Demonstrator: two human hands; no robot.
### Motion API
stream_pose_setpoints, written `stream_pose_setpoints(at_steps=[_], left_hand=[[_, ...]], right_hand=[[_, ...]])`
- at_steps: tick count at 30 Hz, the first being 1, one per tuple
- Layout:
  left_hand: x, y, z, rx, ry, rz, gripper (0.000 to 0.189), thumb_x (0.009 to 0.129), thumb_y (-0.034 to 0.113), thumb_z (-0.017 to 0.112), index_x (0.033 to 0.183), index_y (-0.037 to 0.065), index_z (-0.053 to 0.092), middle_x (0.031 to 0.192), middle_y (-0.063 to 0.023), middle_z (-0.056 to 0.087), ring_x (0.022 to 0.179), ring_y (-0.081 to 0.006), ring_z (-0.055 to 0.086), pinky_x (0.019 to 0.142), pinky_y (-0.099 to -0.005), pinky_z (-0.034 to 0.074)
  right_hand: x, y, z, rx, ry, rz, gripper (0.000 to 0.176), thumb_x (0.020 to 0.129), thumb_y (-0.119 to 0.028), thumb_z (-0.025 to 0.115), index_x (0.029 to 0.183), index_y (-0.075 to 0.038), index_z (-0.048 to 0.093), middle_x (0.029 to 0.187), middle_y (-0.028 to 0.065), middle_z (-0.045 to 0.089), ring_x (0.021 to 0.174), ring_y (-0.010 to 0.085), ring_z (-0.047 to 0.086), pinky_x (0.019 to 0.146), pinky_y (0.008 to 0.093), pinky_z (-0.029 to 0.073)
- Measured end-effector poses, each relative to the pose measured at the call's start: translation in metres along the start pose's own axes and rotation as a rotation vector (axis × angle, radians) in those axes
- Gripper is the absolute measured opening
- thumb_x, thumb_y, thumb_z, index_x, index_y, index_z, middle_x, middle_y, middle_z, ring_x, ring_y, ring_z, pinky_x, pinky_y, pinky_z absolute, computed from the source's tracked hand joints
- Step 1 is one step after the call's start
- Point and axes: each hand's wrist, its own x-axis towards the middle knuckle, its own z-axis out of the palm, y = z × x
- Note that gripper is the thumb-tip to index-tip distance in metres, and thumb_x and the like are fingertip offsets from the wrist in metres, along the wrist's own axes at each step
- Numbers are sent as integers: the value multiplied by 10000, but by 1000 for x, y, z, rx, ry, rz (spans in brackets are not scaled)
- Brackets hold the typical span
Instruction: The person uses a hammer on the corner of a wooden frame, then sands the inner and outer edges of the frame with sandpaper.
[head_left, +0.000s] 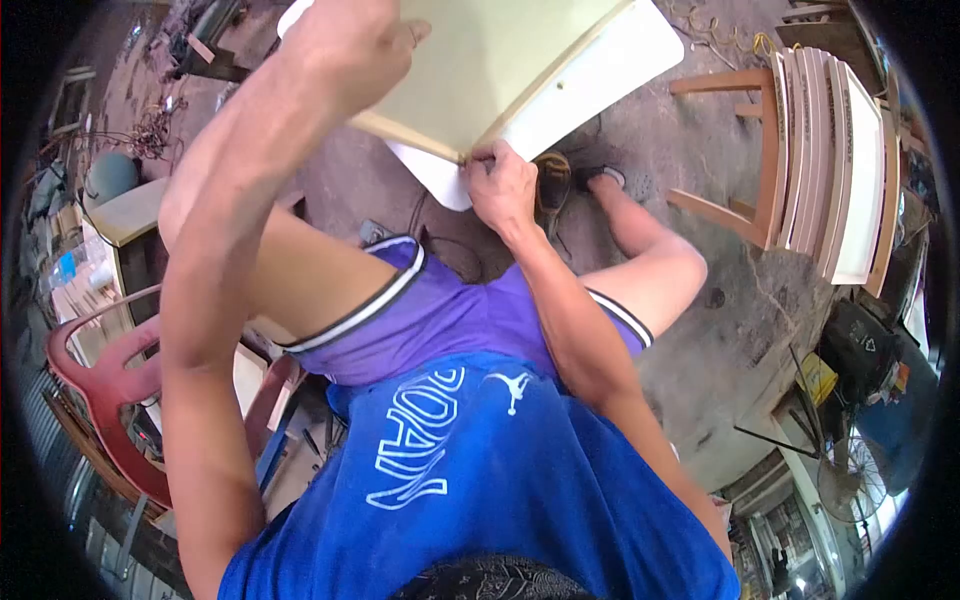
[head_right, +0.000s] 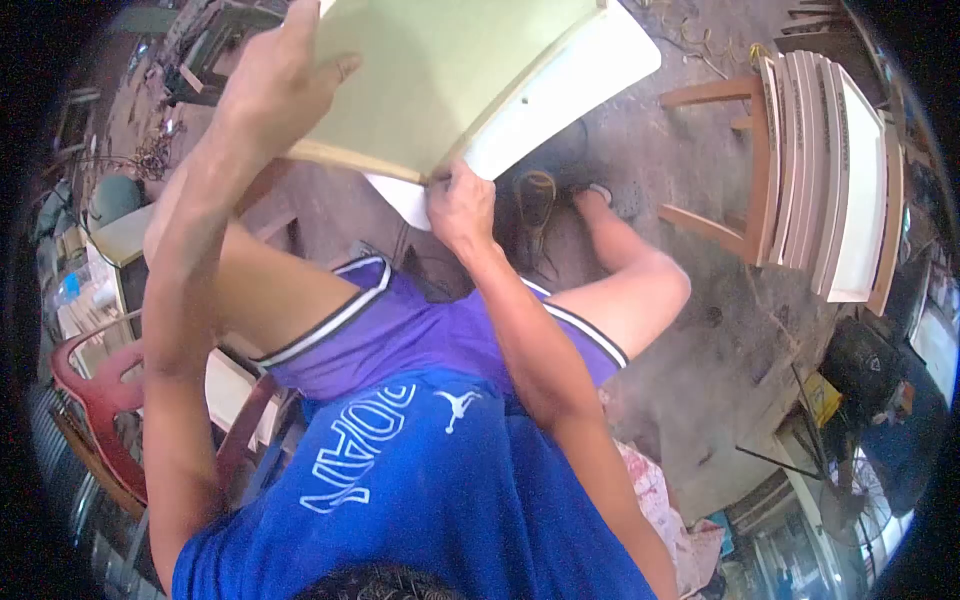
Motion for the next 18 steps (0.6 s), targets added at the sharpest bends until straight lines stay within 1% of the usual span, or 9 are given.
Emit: stream_pose_setpoints(at_steps=[3,5,7,8,9,12,13,15,18], left_hand=[[13,-23,11,-87,-27,101,459,893,186,713,1164,-97,474,928,-350,675,966,-508,667,823,-543,541],[10,-23,15,-75,-73,57,453,894,187,712,1156,-97,475,914,-348,674,957,-509,667,814,-543,541],[18,-25,9,-44,-74,27,447,894,187,711,1147,-96,476,901,-346,674,949,-510,667,804,-544,541],[17,-27,9,-76,-45,65,450,895,190,713,1147,-97,475,897,-346,672,942,-511,666,800,-549,536],[13,-27,11,-113,-28,100,452,896,193,714,1146,-98,475,892,-346,670,936,-512,664,795,-554,531],[14,-22,3,-95,-110,4,445,896,191,717,1138,-95,475,889,-348,665,932,-518,659,791,-557,524],[15,-24,3,-91,-103,5,445,896,191,717,1138,-95,475,889,-348,665,932,-518,659,791,-557,524],[9,-27,12,-116,9,126,429,905,192,715,1127,-90,480,895,-351,661,944,-521,654,799,-551,520],[10,-23,2,-181,-62,90,422,908,185,713,1137,-84,481,902,-350,661,959,-523,650,812,-543,520]], right_hand=[[-2,-18,-14,107,-82,22,185,852,-154,708,948,-5,759,885,207,758,849,344,761,807,403,586],[-7,-9,-11,126,-63,27,192,855,-160,709,953,-4,762,887,205,759,854,340,762,819,405,584],[3,-5,-8,53,-80,92,195,853,-161,708,956,-6,765,880,200,761,846,341,761,825,407,584],[1,-2,-4,34,-48,20,190,851,-152,704,955,-5,764,869,200,761,837,339,762,825,407,584],[-2,1,-2,31,-60,33,190,851,-152,704,955,-5,764,869,200,761,837,339,762,825,407,584],[6,-1,-3,78,4,-26,187,847,-154,706,948,-7,762,862,208,759,833,334,763,814,407,584],[6,-5,-7,74,-36,21,189,848,-157,707,946,-5,761,859,213,756,830,330,764,806,405,583],[-3,-1,-5,67,-93,94,191,848,-159,708,944,-3,760,856,218,754,828,327,764,799,404,583],[5,0,-2,115,-21,48,201,850,-168,708,950,-2,761,844,216,752,813,318,765,784,401,582]])
